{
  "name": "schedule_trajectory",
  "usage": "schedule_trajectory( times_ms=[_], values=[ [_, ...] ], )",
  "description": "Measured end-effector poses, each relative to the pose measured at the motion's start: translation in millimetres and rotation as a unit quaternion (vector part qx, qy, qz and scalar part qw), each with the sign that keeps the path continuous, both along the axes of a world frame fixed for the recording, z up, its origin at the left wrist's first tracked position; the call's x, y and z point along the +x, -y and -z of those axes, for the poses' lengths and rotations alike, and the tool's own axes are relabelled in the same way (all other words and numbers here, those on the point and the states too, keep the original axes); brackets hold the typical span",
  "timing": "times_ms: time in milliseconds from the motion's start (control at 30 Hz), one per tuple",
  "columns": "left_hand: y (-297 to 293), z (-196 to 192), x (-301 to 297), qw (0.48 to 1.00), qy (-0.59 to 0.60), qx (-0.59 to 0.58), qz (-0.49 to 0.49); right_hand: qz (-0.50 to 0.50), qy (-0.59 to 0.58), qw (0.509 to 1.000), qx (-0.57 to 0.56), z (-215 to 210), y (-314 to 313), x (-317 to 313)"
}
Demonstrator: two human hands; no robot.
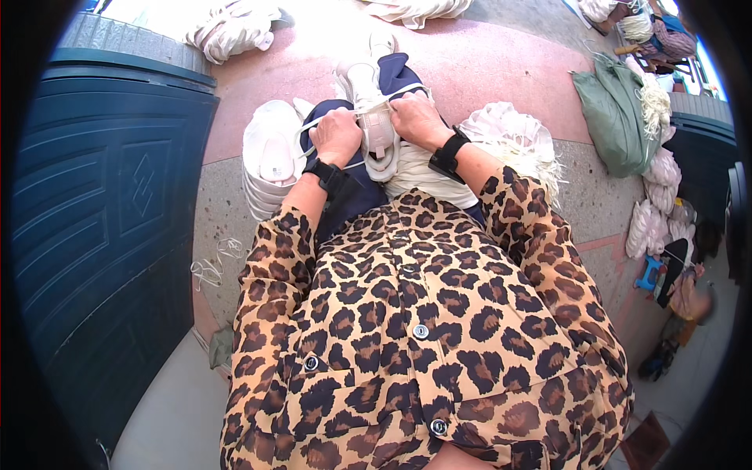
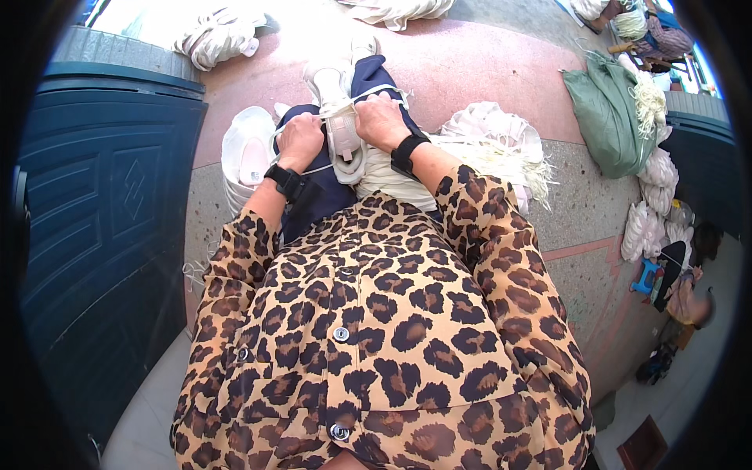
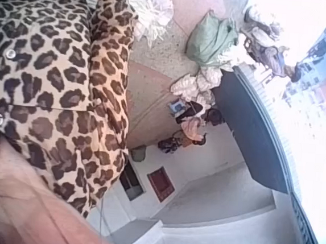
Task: Manually lacing a white sneaker while sitting on the floor.
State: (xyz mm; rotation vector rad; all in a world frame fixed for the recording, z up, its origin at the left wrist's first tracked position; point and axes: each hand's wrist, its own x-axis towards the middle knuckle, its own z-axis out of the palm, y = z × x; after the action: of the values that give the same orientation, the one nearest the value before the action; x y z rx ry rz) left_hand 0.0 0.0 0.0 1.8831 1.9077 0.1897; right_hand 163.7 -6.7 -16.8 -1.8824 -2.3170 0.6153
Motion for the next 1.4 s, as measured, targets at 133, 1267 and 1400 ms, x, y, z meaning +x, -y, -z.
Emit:
schedule_trajectory(
  times_ms=[133,1267,1400],
  values=[
    [-10.7,2.0,-3.6,0.996,-0.035,-0.006,0.086,0.011,-0.049,0.998,0.037,4.1,-6.1,-0.1],
    [-56.9,-47.1,-6.8,0.941,0.321,-0.047,0.094,0.152,-0.634,0.756,0.058,-80.1,-36.6,10.0],
    [-30.7,-7.5,-1.4,0.959,0.206,0.086,0.173,0.203,-0.644,0.731,-0.101,-69.6,-27.3,16.3]
  ],
)
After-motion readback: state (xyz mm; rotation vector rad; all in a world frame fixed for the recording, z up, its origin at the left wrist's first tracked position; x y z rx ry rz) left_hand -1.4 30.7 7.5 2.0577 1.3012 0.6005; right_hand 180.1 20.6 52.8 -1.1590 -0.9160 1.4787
